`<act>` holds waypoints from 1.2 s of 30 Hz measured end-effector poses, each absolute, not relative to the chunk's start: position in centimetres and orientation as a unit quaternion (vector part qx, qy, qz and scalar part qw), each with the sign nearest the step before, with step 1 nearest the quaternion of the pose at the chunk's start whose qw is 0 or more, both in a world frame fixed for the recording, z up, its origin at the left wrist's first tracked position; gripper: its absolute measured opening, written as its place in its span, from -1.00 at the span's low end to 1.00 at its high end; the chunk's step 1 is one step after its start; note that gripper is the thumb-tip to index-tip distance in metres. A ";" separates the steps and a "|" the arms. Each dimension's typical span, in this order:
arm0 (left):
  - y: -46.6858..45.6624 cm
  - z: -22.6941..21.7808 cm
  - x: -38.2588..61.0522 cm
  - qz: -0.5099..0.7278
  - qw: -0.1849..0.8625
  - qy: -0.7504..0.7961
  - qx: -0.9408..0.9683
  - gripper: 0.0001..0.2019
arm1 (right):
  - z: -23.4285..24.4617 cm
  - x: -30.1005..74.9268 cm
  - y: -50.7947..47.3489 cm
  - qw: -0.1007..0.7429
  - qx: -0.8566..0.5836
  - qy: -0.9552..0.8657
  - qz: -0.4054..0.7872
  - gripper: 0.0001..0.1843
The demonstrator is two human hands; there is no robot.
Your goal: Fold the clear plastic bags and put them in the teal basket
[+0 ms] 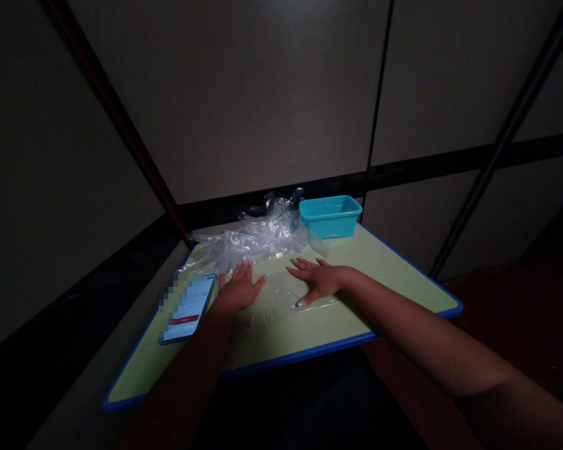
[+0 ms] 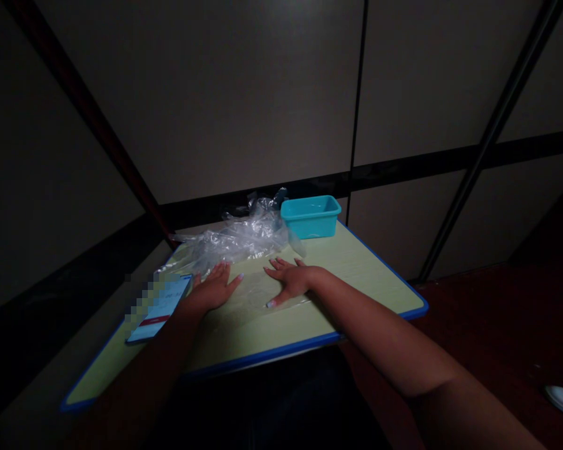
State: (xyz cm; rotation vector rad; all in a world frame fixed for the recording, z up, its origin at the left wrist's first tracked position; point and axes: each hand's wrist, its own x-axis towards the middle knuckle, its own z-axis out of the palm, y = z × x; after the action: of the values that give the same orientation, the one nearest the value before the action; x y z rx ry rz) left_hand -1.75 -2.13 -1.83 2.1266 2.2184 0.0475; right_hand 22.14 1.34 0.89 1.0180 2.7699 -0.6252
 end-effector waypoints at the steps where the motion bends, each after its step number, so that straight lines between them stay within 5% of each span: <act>1: -2.0 -1.9 -1.9 0.030 0.022 0.722 0.691 -0.32 | 0.9 22.1 1.4 0.061 0.337 0.916 -0.208 0.16; 7: -1.7 -1.5 -2.3 0.141 -0.022 0.682 0.718 -0.36 | 1.0 22.3 1.2 0.011 0.348 0.913 -0.211 0.14; 11: -1.5 -1.0 -2.6 0.228 -0.073 0.689 0.684 -0.37 | 2.6 23.0 0.3 -0.057 0.269 0.924 -0.264 -0.12; 15: -1.2 -0.8 -3.0 0.282 -0.109 0.688 0.660 -0.41 | 4.4 23.7 -0.7 0.046 0.067 0.924 -0.373 -0.40; 19: -1.1 -0.9 -3.1 0.297 -0.112 0.681 0.660 -0.45 | 4.8 23.8 -1.2 0.112 0.030 0.908 -0.404 -0.52; 36: -1.1 -1.0 -3.0 0.293 -0.086 0.669 0.677 -0.49 | 3.7 23.5 -1.4 0.100 0.089 0.903 -0.407 -0.54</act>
State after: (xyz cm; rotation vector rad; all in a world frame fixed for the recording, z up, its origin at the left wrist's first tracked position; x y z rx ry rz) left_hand -2.98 -1.12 -1.03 2.2534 2.2263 0.9754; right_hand 23.49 -1.35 3.75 0.2640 2.6708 -1.2043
